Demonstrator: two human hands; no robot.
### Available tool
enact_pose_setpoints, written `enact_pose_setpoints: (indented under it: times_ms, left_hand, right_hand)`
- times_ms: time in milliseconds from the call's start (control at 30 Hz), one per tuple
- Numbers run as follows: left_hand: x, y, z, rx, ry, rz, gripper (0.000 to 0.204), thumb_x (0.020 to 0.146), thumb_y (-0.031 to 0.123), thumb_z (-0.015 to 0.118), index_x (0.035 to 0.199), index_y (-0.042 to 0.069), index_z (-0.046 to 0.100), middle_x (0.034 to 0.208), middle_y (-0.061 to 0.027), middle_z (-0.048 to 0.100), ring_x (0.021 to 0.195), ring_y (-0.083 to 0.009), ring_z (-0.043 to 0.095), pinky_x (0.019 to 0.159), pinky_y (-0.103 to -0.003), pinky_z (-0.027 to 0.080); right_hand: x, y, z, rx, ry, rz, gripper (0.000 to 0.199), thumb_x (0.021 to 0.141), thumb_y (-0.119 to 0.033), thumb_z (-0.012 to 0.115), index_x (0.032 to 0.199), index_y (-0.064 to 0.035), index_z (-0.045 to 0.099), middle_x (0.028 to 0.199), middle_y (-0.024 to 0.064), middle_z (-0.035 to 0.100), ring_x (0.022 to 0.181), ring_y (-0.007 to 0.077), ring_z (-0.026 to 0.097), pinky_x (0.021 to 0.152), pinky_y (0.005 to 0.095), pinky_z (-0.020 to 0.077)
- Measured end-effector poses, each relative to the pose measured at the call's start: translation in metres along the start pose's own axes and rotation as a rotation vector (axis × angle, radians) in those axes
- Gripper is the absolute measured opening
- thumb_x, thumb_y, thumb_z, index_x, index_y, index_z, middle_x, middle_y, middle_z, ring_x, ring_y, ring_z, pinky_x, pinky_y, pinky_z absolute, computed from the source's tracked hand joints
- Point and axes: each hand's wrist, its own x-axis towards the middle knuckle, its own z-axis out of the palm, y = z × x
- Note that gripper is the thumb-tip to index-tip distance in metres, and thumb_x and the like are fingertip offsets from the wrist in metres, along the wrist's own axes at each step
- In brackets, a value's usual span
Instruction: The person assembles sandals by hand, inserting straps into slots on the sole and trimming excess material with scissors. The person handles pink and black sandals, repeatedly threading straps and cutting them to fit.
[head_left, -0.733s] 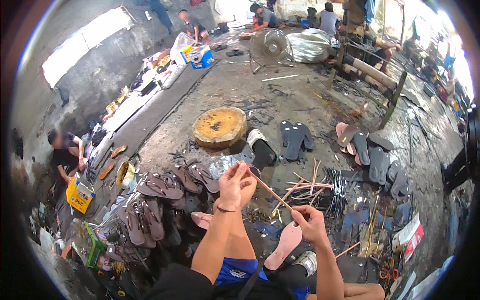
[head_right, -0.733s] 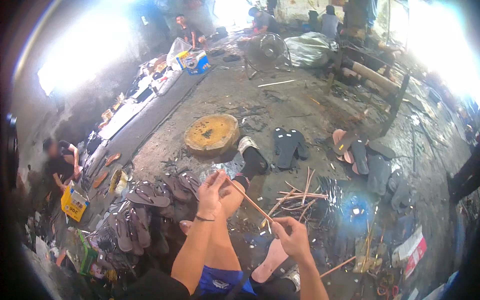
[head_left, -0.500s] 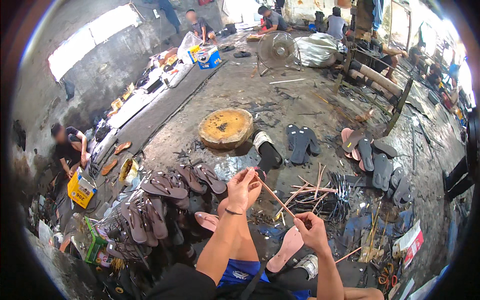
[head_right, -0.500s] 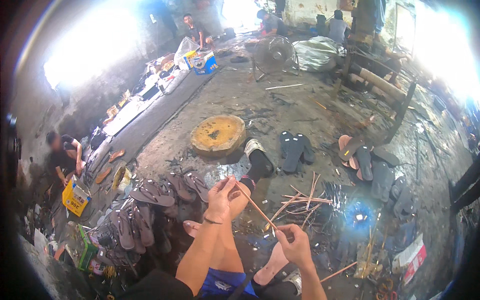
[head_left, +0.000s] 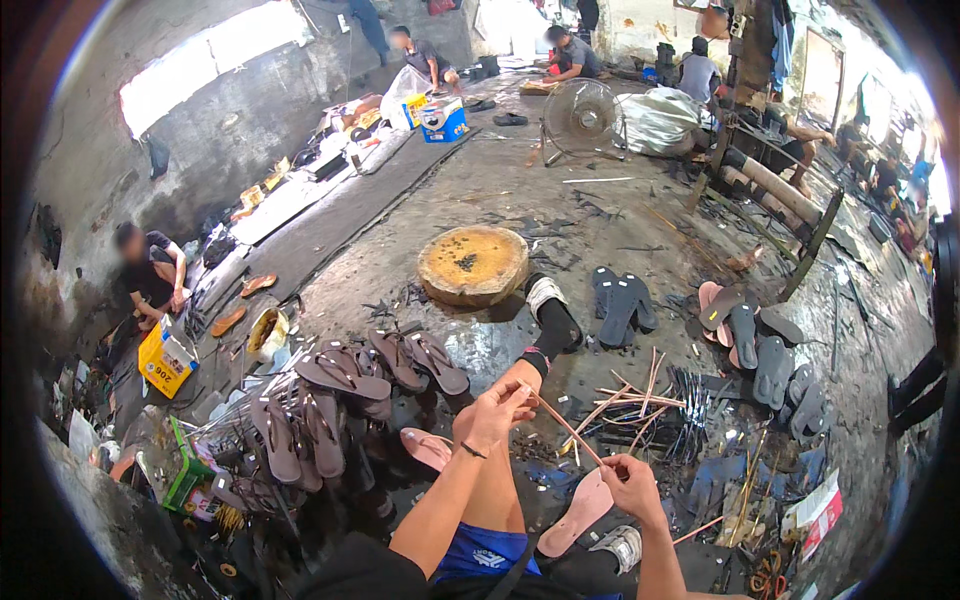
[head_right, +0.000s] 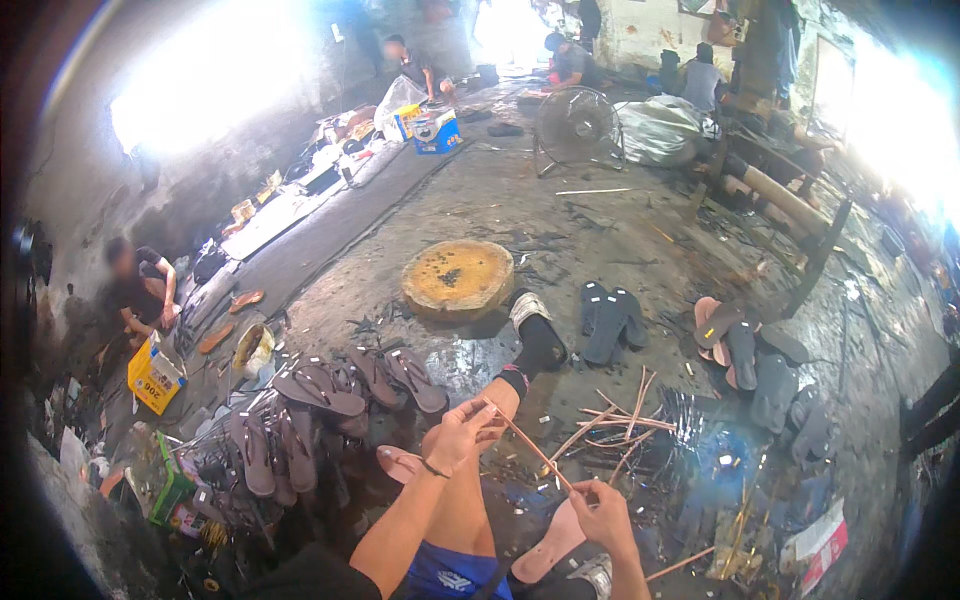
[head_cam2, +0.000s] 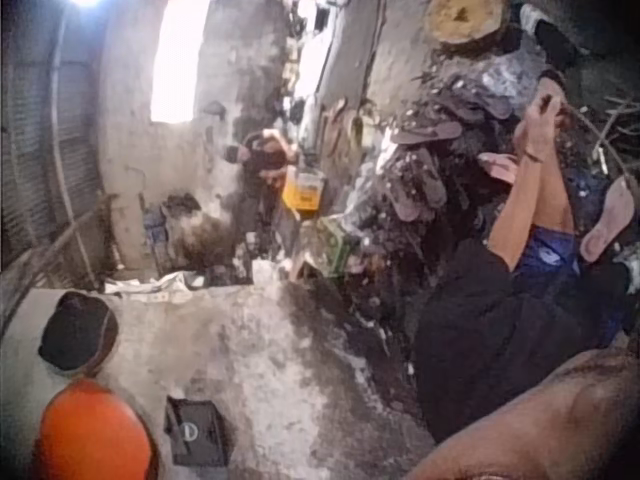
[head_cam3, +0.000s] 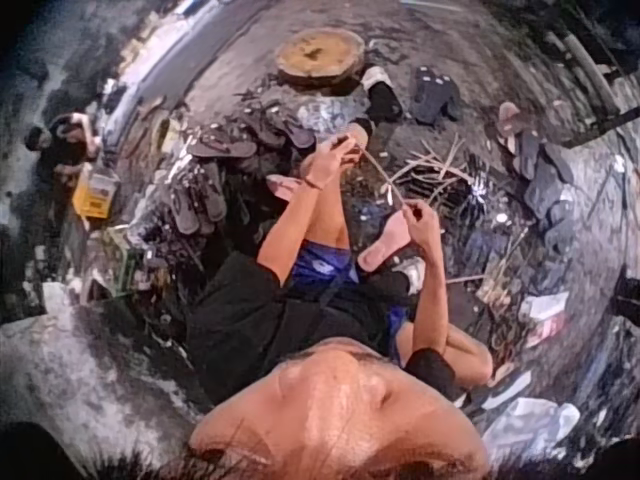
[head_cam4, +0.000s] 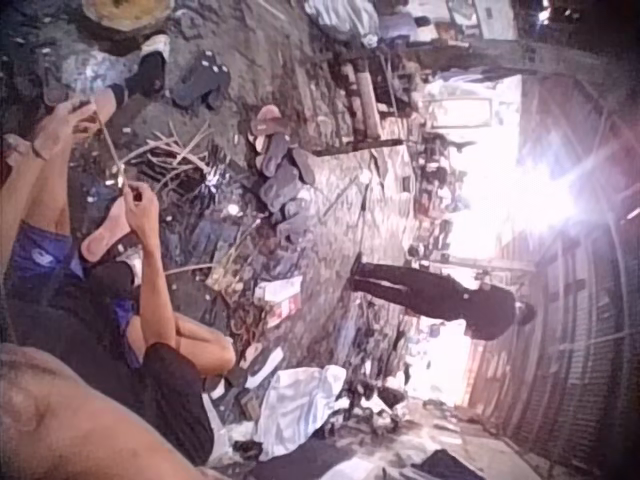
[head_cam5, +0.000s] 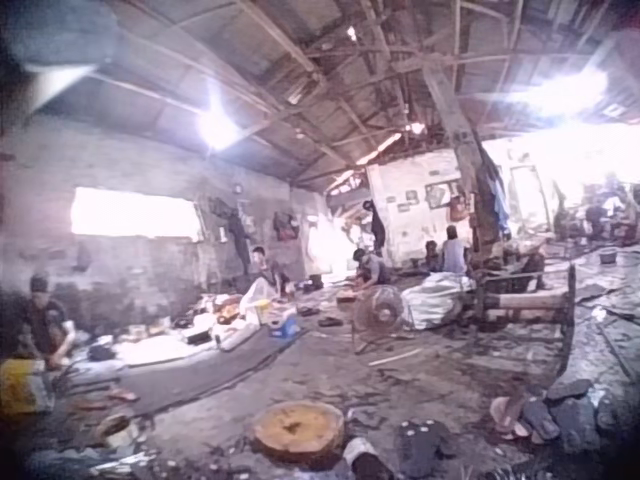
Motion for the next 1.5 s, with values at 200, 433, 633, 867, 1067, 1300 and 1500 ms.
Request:
enact_pose_setpoints:
  times_ms: [200, 433, 633, 867, 1067, 1300, 1500]
  left_hand:
    - [-0.002, -0.026, 0.026, 0.060, 0.004, -0.020, 0.015, 0.098, 0.014, 0.066, 0.107, 0.002, 0.066, 0.097, -0.0047, 0.069, 0.083, -0.0151, 0.070, 0.069, -0.029, 0.061]
    - [-0.005, -0.036, 0.043, -0.138, -0.019, -0.119, 0.015, 0.101, 0.017, 0.061, 0.112, 0.008, 0.066, 0.098, -0.0032, 0.069, 0.088, -0.0136, 0.066, 0.071, -0.030, 0.058]
    - [-0.001, -0.057, 0.059, 0.155, -0.043, -0.019, 0.022, 0.102, 0.024, 0.062, 0.116, 0.008, 0.063, 0.100, -0.0026, 0.069, 0.088, -0.0106, 0.065, 0.072, -0.028, 0.057]
    - [0.001, -0.126, 0.040, 0.237, -0.232, -0.162, 0.034, 0.100, 0.015, 0.063, 0.132, 0.007, 0.056, 0.105, -0.0069, 0.070, 0.094, -0.0163, 0.069, 0.074, -0.033, 0.061]
    - [-0.009, -0.145, 0.039, 0.210, -0.304, -0.269, 0.032, 0.100, 0.018, 0.065, 0.129, 0.007, 0.059, 0.106, -0.0076, 0.072, 0.093, -0.0149, 0.070, 0.072, -0.032, 0.060]
    - [-0.003, -0.144, 0.044, 0.204, -0.284, -0.265, 0.033, 0.101, 0.022, 0.065, 0.130, 0.007, 0.058, 0.105, -0.0073, 0.073, 0.091, -0.0141, 0.070, 0.071, -0.031, 0.060]
    - [-0.005, -0.146, 0.040, 0.243, -0.272, -0.270, 0.034, 0.100, 0.023, 0.066, 0.130, 0.008, 0.059, 0.104, -0.0058, 0.073, 0.090, -0.0128, 0.070, 0.071, -0.029, 0.059]
  right_hand:
    - [-0.012, 0.014, -0.006, 0.018, -0.018, 0.055, 0.022, 0.088, -0.019, 0.071, 0.101, -0.0018, 0.074, 0.090, 0.0157, 0.074, 0.085, 0.0251, 0.073, 0.077, 0.0364, 0.0555]
    - [-0.020, 0.005, -0.025, 0.061, -0.061, 0.132, 0.025, 0.092, -0.023, 0.070, 0.105, -0.0017, 0.072, 0.094, 0.0178, 0.073, 0.087, 0.0320, 0.071, 0.079, 0.0376, 0.0538]
    - [-0.035, 0.036, -0.032, -0.076, -0.018, 0.092, 0.031, 0.088, -0.031, 0.075, 0.103, -0.0034, 0.075, 0.098, 0.0194, 0.073, 0.092, 0.0332, 0.071, 0.082, 0.0391, 0.0543]
    - [-0.033, 0.076, -0.012, -0.047, -0.161, 0.214, 0.038, 0.090, -0.029, 0.073, 0.113, 0.0003, 0.072, 0.105, 0.0175, 0.074, 0.098, 0.0269, 0.072, 0.087, 0.0375, 0.0554]
    - [-0.027, 0.081, 0.018, 0.026, -0.212, 0.123, 0.030, 0.100, -0.022, 0.058, 0.116, 0.0019, 0.067, 0.105, 0.0155, 0.074, 0.098, 0.0246, 0.072, 0.088, 0.0361, 0.0552]
    - [-0.025, 0.074, 0.030, 0.447, -0.115, 0.366, 0.024, 0.102, -0.019, 0.057, 0.112, 0.0013, 0.067, 0.088, 0.0110, 0.073, 0.077, 0.0186, 0.073, 0.064, 0.0307, 0.0583]
    - [-0.027, 0.066, 0.031, 0.336, -0.100, 0.379, 0.022, 0.101, -0.017, 0.060, 0.109, 0.0008, 0.068, 0.085, 0.0098, 0.072, 0.075, 0.0171, 0.072, 0.062, 0.0298, 0.0573]
